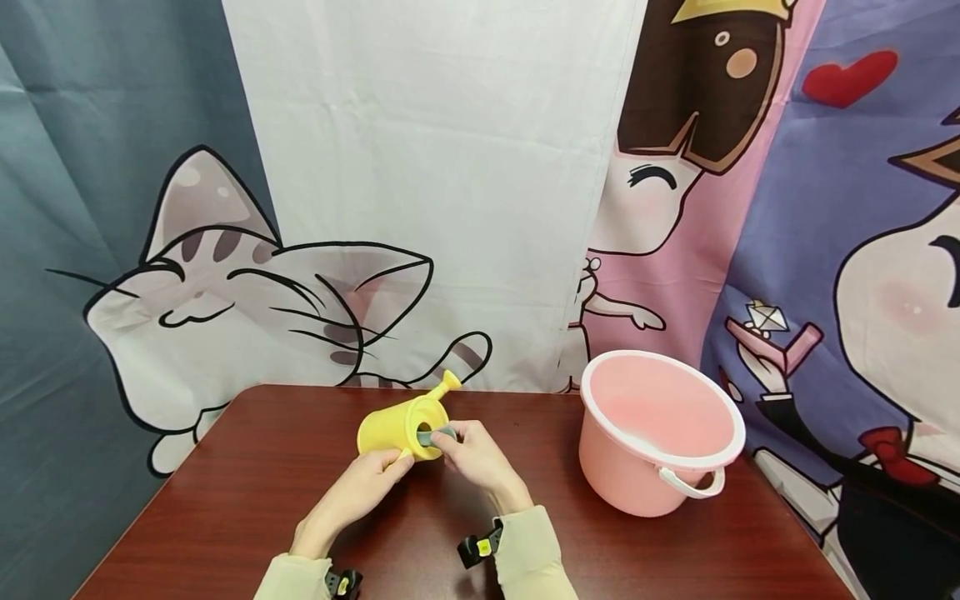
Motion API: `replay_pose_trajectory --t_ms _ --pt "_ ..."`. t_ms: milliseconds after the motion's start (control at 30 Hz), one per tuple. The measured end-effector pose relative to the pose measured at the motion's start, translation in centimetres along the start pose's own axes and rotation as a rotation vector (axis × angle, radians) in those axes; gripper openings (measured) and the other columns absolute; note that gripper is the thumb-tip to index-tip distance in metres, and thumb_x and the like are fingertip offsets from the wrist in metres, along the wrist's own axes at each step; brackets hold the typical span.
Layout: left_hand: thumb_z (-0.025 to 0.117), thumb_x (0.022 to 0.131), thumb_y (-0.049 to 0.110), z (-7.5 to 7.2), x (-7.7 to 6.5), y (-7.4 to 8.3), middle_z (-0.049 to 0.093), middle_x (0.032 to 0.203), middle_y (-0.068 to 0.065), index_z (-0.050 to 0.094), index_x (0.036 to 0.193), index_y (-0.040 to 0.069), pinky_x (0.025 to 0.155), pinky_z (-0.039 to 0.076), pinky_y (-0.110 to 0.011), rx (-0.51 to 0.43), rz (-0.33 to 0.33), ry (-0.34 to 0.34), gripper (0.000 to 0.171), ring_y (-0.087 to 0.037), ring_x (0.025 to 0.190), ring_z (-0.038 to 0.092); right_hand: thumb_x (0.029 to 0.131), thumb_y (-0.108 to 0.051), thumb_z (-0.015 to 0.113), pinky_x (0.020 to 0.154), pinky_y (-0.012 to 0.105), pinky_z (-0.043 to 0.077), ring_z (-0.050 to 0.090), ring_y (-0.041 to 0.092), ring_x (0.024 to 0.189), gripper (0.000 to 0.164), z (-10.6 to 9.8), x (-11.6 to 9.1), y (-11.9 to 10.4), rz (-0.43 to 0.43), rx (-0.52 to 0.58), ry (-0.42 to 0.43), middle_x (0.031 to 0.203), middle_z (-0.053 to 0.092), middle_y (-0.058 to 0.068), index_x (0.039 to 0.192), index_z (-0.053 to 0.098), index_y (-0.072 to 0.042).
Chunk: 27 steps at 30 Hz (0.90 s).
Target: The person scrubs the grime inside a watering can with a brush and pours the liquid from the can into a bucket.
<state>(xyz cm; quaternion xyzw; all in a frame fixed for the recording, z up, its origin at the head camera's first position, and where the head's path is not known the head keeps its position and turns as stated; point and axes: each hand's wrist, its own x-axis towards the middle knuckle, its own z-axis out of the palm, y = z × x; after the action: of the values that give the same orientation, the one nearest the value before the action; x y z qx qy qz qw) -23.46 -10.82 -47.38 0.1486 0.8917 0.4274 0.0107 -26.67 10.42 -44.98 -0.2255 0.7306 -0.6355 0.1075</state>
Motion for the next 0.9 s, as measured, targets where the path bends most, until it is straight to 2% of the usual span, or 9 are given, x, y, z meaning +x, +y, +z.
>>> replay_pose_trajectory --t_ms 400,700,900 --pt "0.051 0.101 0.041 0.1 0.1 0.0 0.036 0.063 0.009 0.052 0.072 0.02 0.058 0.035 -0.026 0.004 0.009 0.006 0.036 -0.007 0.058 0.035 0.098 -0.014 0.059 0.047 0.023 0.029 0.031 0.012 0.046 0.029 1.2 0.4 0.3 0.037 0.03 0.051 0.056 0.036 0.0 0.087 0.057 0.013" --pt "0.052 0.1 0.042 0.1 0.0 -0.1 0.035 0.062 0.009 0.05 0.07 0.019 0.057 0.034 -0.025 0.025 0.032 0.02 0.038 -0.006 0.057 0.034 0.099 -0.014 0.058 0.05 0.025 0.031 0.034 0.015 0.05 0.027 0.1 0.1 0.5 0.023 0.028 0.014 0.057 0.038 0.004 0.093 0.062 0.012" --pt "0.052 0.1 0.042 0.0 0.1 -0.2 0.035 0.062 0.009 0.051 0.071 0.019 0.058 0.035 -0.025 0.02 0.013 0.018 0.037 -0.007 0.057 0.035 0.099 -0.014 0.058 0.051 0.024 0.031 0.035 0.014 0.051 0.027 -0.6 -0.1 0.0 0.022 0.017 0.006 0.058 0.039 0.004 0.09 0.061 0.011"
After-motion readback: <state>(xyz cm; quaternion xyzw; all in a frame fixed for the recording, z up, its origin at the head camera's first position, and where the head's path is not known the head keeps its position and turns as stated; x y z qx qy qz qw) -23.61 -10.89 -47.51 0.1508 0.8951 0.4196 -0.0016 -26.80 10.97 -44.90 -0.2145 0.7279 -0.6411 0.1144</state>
